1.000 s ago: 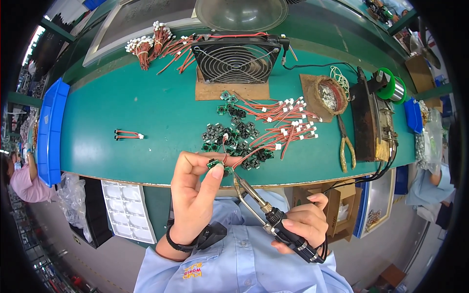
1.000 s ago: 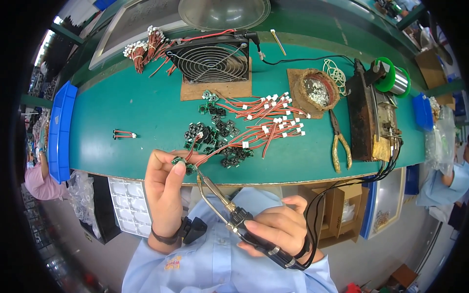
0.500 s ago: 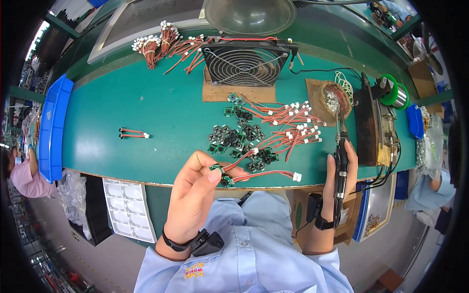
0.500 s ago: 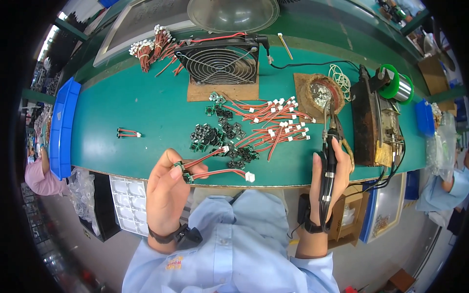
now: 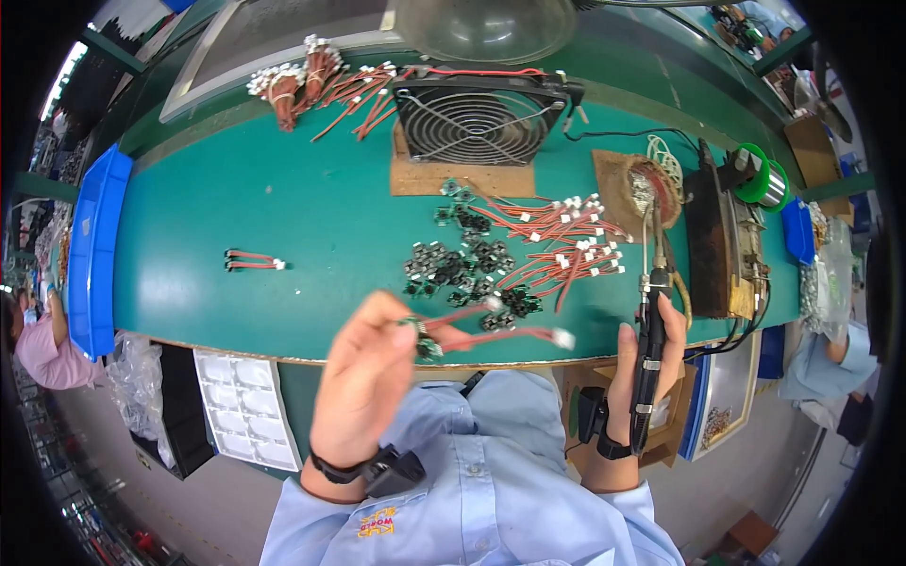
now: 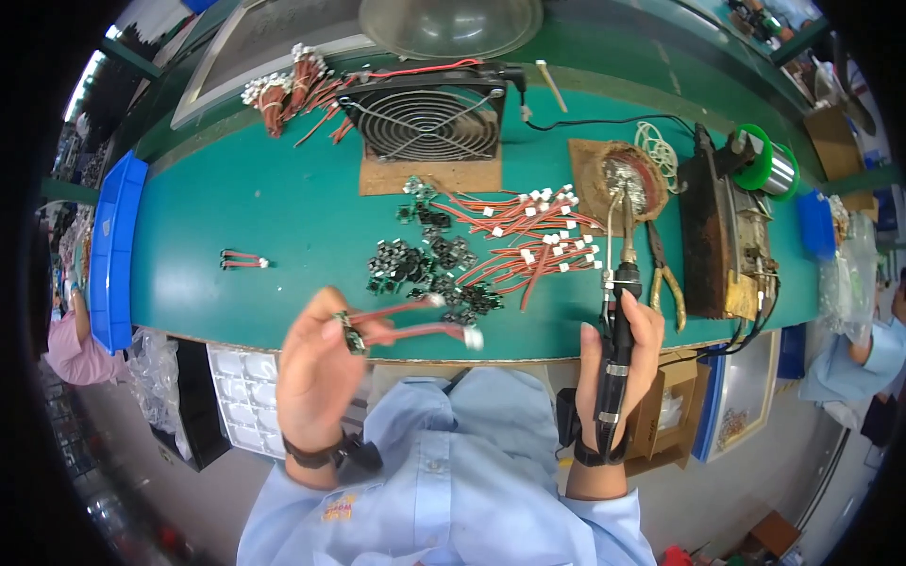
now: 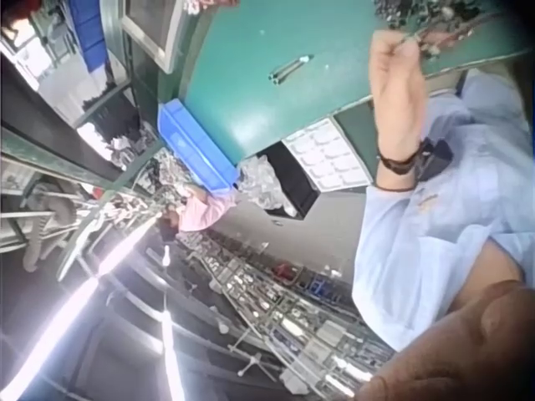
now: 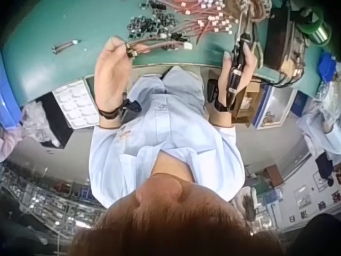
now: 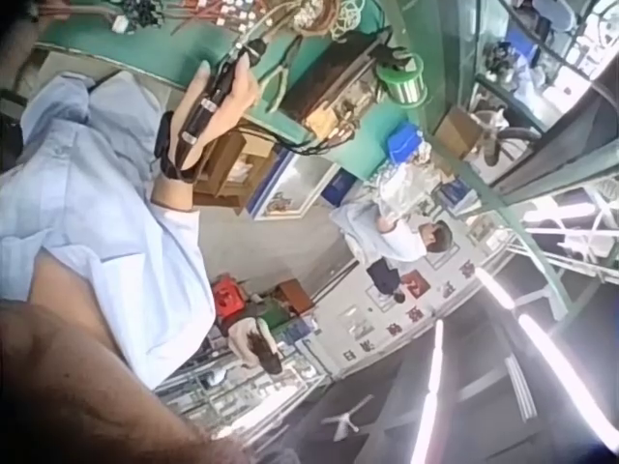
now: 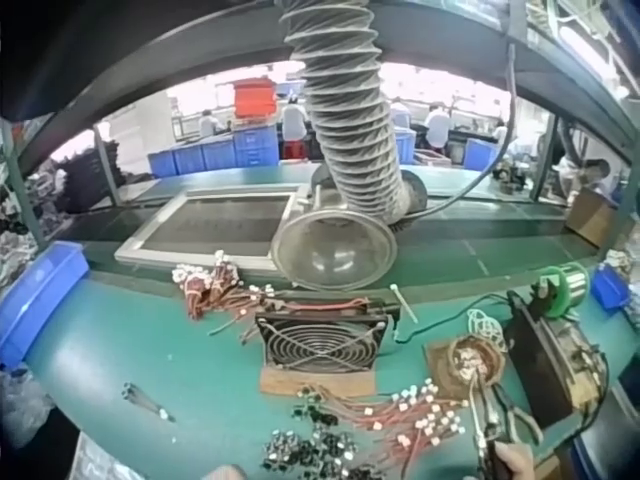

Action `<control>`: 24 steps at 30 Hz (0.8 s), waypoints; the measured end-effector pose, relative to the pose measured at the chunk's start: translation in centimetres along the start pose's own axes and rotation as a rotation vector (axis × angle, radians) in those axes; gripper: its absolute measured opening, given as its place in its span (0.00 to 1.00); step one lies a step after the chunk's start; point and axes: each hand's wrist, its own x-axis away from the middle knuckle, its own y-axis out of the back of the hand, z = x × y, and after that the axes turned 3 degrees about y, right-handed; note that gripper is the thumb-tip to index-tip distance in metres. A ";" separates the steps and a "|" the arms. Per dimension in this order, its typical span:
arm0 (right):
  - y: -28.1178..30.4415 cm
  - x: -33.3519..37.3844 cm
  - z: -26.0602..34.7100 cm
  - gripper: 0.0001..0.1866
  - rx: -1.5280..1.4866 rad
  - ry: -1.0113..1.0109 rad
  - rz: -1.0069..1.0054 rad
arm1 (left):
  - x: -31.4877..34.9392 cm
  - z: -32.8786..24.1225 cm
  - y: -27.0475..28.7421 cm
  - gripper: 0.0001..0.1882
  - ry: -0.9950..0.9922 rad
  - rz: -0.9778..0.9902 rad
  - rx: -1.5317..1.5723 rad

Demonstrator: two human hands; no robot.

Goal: The person solders wires to circuit boards using a soldering iron, handling the items one at a time. After each board is soldered, they place it on the table and pick up a new board and wire to repeat the process.

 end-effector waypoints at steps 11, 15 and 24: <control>-1.1 -1.3 0.8 0.11 -0.044 -0.187 0.329 | -0.2 -4.1 12.6 0.08 -0.349 -0.811 -1.286; -1.8 -2.7 0.4 0.13 0.145 0.219 0.490 | -0.3 -4.4 12.0 0.10 -0.421 -0.980 -1.584; -2.6 -3.9 -1.9 0.17 0.198 0.525 0.491 | 0.5 -1.8 4.4 0.08 -0.640 -0.602 -1.558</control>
